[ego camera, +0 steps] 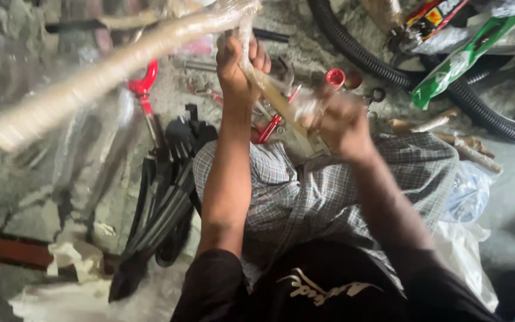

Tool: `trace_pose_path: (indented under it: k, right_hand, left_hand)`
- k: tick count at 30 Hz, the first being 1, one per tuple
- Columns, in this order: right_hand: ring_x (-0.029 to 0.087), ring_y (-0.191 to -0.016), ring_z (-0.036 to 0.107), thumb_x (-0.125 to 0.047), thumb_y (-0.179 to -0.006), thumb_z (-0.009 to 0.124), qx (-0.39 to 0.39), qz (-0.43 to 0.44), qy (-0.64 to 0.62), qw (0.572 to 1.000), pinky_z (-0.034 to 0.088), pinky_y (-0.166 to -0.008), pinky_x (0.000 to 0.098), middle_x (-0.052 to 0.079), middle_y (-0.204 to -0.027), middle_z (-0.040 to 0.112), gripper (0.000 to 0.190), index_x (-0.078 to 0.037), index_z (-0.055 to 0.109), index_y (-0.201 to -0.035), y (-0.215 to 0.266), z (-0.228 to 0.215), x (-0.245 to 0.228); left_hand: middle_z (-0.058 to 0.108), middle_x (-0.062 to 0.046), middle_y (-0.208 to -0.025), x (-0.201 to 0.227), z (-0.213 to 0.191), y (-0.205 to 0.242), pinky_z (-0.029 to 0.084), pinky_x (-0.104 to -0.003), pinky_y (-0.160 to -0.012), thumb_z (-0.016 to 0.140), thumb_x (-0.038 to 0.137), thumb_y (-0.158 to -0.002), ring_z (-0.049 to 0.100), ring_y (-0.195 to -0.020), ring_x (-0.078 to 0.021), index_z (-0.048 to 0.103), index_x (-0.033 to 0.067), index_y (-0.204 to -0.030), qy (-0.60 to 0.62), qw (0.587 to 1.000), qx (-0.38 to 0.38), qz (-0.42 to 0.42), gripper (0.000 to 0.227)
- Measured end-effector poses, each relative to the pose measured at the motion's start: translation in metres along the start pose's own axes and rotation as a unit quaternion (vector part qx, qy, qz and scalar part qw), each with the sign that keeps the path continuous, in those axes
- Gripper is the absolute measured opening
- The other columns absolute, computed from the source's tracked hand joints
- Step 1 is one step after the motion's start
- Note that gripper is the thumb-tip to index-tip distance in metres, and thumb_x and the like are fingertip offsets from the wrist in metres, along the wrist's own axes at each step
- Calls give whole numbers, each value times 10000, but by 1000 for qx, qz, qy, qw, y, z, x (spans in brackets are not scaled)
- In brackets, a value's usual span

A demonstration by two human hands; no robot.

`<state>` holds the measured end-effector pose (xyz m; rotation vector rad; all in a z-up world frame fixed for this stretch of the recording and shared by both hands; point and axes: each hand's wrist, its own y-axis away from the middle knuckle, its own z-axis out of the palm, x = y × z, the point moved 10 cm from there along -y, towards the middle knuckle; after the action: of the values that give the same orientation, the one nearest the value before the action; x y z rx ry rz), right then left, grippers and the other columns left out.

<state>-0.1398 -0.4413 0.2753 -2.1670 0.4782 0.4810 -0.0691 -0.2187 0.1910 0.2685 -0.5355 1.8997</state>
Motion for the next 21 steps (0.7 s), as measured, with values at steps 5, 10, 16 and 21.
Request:
trace_pose_path:
  k: [5,10,16,21]
  right_hand:
    - [223,-977,702,-558,-1128,451,-36,305,-143,941,577,-864,380,83,-1079,738,599,-14,701,-1106,-6,9,119]
    - [229,-1014,676,-629,-1027,422,-105,456,-586,661,557,-853,389,92,-1200,721,739,-17,586,-1408,52,100,71]
    - [218,-813,641,-347,-934,757,-140,424,-467,763,516,-672,381,141,-945,689,507,48,674,-1242,18,79,68]
    - [178,-781,622,-182,-913,764,-211,317,-169,909,496,-642,352,109,-878,676,286,13,695,-1110,6,39,59]
  left_hand:
    - [546,-22,-777,-16,13,-2,490,-408,-725,678,649,-891,540,-641,-197,637,67,-1008,85,995,-21,-38,595]
    - [574,-18,-812,5,5,-13,517,-477,-989,662,638,-917,581,-725,-207,627,56,-1019,93,995,-45,-5,591]
    - [600,-50,-863,41,5,-10,516,-520,-851,816,472,-914,601,-756,-212,609,41,-1084,-86,993,24,70,508]
    - [635,-105,-1246,97,23,6,486,-413,-1110,917,390,-853,608,-1185,-231,464,31,-1450,-423,876,43,228,832]
